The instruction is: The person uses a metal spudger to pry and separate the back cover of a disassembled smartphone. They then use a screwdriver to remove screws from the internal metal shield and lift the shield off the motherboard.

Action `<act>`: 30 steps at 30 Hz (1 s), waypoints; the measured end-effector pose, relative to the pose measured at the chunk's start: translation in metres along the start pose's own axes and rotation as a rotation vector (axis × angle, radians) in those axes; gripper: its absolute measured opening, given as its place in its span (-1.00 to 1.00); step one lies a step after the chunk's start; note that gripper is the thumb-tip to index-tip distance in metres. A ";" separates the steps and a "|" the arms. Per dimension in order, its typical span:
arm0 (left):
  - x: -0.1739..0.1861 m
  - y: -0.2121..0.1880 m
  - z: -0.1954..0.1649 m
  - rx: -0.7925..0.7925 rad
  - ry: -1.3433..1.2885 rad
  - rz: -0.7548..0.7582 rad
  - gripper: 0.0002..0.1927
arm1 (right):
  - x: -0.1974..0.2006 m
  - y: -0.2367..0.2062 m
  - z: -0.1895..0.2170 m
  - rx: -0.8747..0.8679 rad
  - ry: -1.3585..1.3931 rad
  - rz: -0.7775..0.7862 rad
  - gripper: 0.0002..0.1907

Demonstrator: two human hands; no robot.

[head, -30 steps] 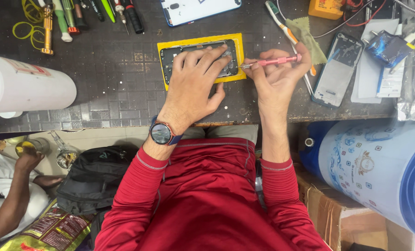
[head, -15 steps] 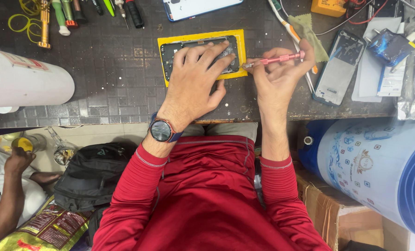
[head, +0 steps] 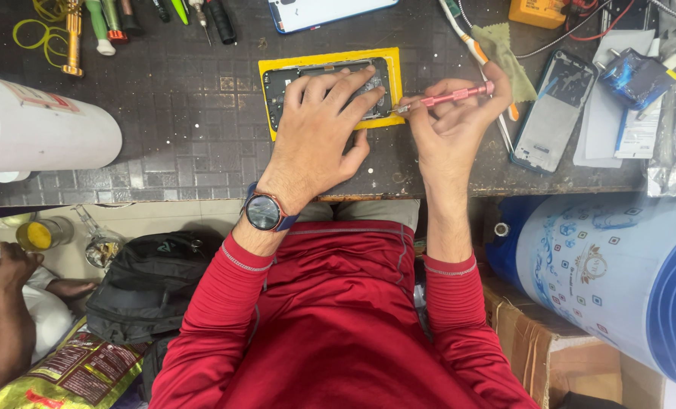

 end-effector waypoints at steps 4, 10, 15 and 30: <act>0.000 0.000 0.001 0.001 -0.005 0.003 -0.45 | 0.000 -0.001 0.000 -0.008 -0.015 -0.002 -0.14; 0.000 0.001 0.001 -0.004 0.018 0.008 -0.45 | -0.002 0.001 0.002 0.007 -0.028 -0.003 -0.17; -0.001 0.000 0.001 -0.002 0.014 0.006 -0.44 | -0.001 0.001 0.001 -0.002 -0.030 -0.003 -0.17; -0.002 -0.001 0.001 -0.006 0.010 0.011 -0.45 | -0.005 -0.003 0.007 0.051 -0.107 0.006 -0.14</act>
Point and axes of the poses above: each hand's wrist, its own y-axis towards the middle knuckle, its own x-axis out of the back of the hand, z = x × y, the point moved 10 cm from there along y, towards the middle knuckle, and after that the axes turned 2 degrees about z, right-handed, at the moved point
